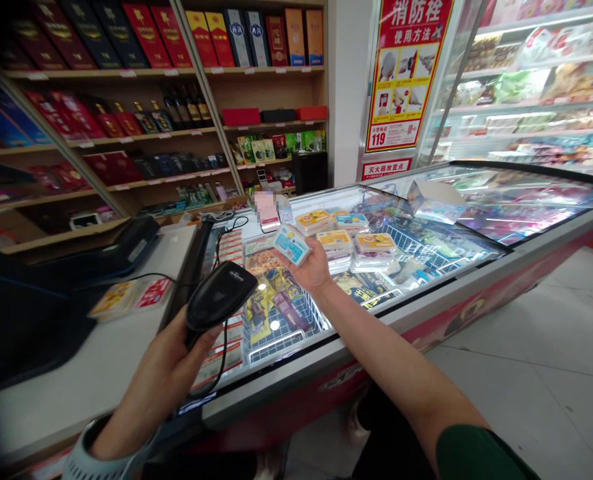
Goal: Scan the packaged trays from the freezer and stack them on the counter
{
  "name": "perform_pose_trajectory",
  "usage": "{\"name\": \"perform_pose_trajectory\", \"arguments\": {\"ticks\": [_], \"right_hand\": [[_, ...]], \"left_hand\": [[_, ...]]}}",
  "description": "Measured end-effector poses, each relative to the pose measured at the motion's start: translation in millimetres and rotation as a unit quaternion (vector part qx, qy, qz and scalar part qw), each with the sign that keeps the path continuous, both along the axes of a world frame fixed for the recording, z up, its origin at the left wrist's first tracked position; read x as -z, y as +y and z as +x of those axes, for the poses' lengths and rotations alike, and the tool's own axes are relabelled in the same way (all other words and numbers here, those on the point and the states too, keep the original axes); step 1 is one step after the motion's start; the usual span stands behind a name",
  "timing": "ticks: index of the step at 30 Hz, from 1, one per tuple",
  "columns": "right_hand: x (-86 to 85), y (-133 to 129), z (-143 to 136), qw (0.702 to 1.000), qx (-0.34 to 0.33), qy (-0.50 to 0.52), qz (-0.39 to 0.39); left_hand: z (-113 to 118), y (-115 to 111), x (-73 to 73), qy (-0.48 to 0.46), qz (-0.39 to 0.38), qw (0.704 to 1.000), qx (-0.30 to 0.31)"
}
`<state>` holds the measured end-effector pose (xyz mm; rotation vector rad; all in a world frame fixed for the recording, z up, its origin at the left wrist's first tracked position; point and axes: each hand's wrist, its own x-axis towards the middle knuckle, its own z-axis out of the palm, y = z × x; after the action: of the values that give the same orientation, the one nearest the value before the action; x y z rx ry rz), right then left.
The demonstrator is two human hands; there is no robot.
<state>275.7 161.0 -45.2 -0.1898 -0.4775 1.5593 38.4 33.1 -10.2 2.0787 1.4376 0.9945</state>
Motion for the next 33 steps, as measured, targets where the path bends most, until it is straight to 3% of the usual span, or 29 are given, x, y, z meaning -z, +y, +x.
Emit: {"name": "perform_pose_trajectory", "arguments": {"ticks": [9,33], "right_hand": [[9.6,30.3,-14.5,1.0,-0.019,-0.001,0.012],[18.6,25.1,-9.2,0.997,-0.061,-0.024,0.033]], "left_hand": [[5.8,12.0,-1.4,0.013,-0.011,1.0,0.016],[16.3,16.2,-1.1,0.042,-0.018,0.999,0.021]]}}
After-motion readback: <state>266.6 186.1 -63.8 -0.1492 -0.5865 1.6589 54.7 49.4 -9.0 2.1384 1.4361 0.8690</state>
